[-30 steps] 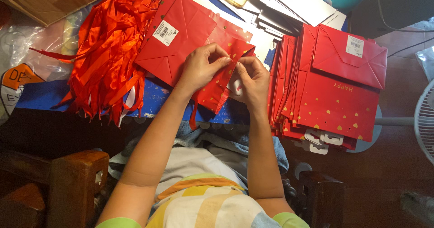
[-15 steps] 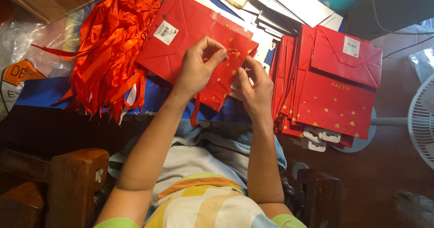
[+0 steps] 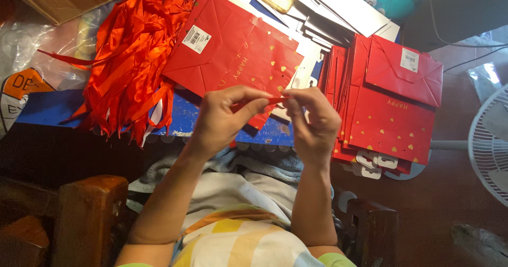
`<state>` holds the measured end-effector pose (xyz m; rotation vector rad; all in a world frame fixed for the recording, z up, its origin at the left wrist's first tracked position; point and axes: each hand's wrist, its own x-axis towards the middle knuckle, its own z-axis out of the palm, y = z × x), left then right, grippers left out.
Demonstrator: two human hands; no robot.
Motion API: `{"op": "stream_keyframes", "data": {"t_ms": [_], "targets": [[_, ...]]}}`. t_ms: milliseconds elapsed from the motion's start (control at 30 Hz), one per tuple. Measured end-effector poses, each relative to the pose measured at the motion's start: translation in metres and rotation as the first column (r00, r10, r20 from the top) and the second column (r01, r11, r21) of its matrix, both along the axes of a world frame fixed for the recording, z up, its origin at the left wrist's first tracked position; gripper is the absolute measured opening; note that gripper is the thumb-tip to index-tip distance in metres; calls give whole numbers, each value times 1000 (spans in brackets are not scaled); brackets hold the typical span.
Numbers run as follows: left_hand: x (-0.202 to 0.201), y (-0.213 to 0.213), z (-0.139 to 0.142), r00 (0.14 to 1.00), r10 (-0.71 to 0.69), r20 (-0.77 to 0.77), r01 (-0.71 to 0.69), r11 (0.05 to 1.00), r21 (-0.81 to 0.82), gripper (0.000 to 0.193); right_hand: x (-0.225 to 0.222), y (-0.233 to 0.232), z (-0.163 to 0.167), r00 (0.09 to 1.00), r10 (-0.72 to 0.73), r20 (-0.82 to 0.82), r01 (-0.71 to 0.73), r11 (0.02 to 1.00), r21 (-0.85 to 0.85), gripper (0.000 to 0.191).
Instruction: The person assembles red gift bags by inserting red ribbons through the bag handles and tying them. They handle multiple bags one at a time, threading ribbons and securing them before stacking the finished bags.
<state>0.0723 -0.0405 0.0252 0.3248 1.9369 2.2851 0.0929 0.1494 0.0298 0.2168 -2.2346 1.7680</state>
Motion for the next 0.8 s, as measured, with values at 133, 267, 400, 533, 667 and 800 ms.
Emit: {"op": "stream_keyframes", "data": {"t_ms": [133,267,400,533,667,800], "targets": [[12,-53,-4,1000,19,-7,-20,995,-99,14,1,6,3,999,-27,-25,22,981,-192,11],[33,-113,-11,984,174,28,-166,970,-180,14,-16,-10,-1,998,65,23,-38,794,-607,17],[52,-165,-22,856,511,81,-497,855,-148,17,-40,-48,0,949,314,-33,-199,516,-833,17],[63,-206,-33,700,712,59,-714,699,34,23,-77,-113,5,925,374,67,-162,548,-821,21],[58,-230,-39,640,764,85,-766,626,145,34,-129,-184,4,800,589,110,-206,442,-873,29],[59,-230,-38,607,741,-287,-782,621,-50,43,-151,-216,-5,707,683,181,-246,478,-843,45]]}}
